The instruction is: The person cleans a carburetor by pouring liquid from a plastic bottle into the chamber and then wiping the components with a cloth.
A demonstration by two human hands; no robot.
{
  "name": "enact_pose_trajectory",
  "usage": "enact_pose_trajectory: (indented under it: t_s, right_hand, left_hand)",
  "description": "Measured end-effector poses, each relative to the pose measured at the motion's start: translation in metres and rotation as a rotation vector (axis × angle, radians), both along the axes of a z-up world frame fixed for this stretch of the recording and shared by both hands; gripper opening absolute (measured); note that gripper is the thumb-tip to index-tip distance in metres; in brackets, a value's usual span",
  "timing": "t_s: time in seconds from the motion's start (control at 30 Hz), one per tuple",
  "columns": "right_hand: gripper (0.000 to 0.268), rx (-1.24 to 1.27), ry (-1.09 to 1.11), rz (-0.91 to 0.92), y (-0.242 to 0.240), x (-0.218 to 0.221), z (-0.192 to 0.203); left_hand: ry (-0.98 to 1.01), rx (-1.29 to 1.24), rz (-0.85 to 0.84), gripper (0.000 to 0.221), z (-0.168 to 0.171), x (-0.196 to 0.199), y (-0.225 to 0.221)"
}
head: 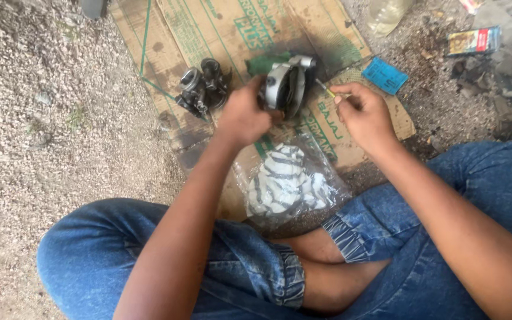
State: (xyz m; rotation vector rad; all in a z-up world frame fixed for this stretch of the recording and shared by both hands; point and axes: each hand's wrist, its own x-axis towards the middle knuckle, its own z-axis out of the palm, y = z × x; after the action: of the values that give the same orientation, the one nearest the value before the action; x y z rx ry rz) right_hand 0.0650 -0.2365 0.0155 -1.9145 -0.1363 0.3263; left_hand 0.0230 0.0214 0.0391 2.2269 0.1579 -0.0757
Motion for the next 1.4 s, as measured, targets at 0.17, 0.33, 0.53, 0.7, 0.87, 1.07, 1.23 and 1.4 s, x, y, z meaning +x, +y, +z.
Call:
enact_pose_trajectory:
  t_s: [0.17, 0.33, 0.53, 0.7, 0.87, 1.07, 1.23, 1.4]
  right_hand:
    - [0.021, -0.133, -0.098, 0.12, 0.003, -0.002, 0.01]
    - [0.017, -0.421, -0.154, 0.303, 0.003, -0.014, 0.024]
    - [0.02, -0.454, -0.095, 0.291, 0.011, -0.025, 0.031]
    - [0.023, -0.41, -0.094, 0.359, 0.013, -0.021, 0.018]
    - [0.024, -0.429, -0.05, 0.3, 0.022, -0.031, 0.009]
    - [0.021, -0.317, -0.201, 0.301, 0.024, -0.039, 0.008]
    - [0.025, -0.393, 0.202, 0.137, 0.02, -0.037, 0.015]
    - [0.022, -0.393, -0.018, 0.224, 0.023, -0.033, 0.008]
  left_hand:
    - [-0.031, 0.07, -0.138, 0.068, 0.03, -0.002, 0.012]
    - [0.004, 0.105, -0.156, 0.056, 0.02, -0.006, 0.005]
    - [-0.132, 0.041, -0.184, 0.053, 0.001, -0.007, -0.005]
    - [-0.042, -0.076, -0.182, 0.058, -0.002, -0.01, -0.011]
    - [-0.118, -0.141, -0.226, 0.055, -0.003, -0.013, -0.012]
    - [-0.107, -0.151, -0.22, 0.055, -0.004, -0.011, -0.012]
    - [-0.051, -0.09, -0.219, 0.055, -0.002, -0.01, -0.015]
    - [-0.064, -0.116, -0.214, 0.056, -0.003, -0.012, -0.013]
